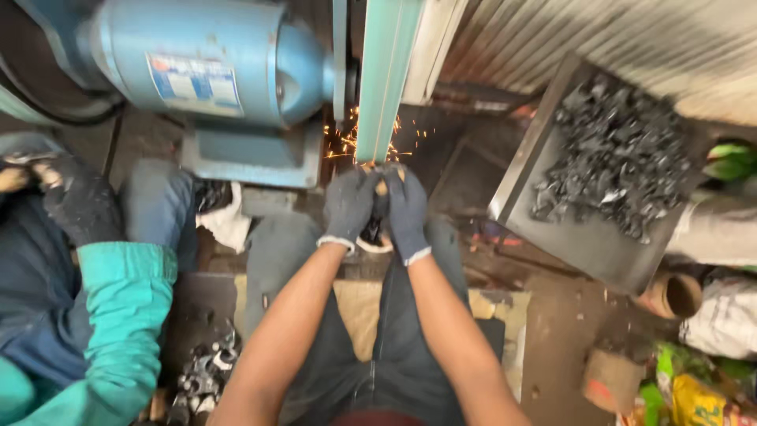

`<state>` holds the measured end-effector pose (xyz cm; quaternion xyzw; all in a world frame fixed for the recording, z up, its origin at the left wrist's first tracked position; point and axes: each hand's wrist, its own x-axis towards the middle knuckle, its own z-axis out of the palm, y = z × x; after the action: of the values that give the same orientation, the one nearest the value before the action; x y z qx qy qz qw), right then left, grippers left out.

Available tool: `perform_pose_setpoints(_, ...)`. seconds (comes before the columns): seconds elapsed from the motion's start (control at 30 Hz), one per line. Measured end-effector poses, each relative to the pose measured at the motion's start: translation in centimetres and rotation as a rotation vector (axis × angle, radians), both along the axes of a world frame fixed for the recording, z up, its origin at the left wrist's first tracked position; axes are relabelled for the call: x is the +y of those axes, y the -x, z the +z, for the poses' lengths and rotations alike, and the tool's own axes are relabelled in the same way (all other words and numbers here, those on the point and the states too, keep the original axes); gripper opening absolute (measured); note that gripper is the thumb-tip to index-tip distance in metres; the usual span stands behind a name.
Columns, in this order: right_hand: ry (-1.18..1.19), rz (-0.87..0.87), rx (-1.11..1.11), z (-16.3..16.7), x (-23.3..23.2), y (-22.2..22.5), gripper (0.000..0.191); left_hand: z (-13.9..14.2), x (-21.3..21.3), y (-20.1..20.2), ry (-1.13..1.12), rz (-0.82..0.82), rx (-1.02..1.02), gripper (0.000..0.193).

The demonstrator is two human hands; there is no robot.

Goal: The person sits on the floor at a bench grinder and grinds small dark metal castings one at a time, holding each piece against the spinning wheel with both gloved hands until sparks fly, then places finished pieces on a tray of similar castings and picks up the next piece.

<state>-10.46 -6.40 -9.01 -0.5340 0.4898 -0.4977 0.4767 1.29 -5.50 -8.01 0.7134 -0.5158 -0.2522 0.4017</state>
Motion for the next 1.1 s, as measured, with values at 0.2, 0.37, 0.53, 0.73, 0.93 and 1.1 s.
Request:
perform_pose_setpoints(0.2,0.025,-0.184,-0.129,0.4,2.4,1.9,0.031,2.4,2.6,-0.1,0.061,-0.221,-0.108,0.036)
perform_pose_setpoints(0.37,0.116,0.058,0.338,-0.3,2.9,3.0,0.023,5.7,3.8,-1.8,0.005,-0.258,-0.223,0.039)
perform_pose_setpoints(0.53,-0.112,0.14,0.264,0.3,0.7,2.4,0.025,4.9,2.5,-1.2,-0.226,-0.021,0.183,0.041)
perform_pose_setpoints(0.73,-0.214,0.307,0.106,-0.1,-4.1,1.3,0.019,2.1,0.9,-0.5,-0.104,0.187,0.528,0.034)
perform_pose_setpoints(0.93,-0.159,0.08,-0.086,-4.1,-1.0,-0.6,0.016,0.5,0.5,-0.9,-0.161,0.121,0.156,0.038)
perform_pose_setpoints(1.1,-0.459,-0.062,-0.195,-5.2,-0.4,0.3,0.019,0.2,-0.6,0.6,-0.198,0.074,0.05,0.04)
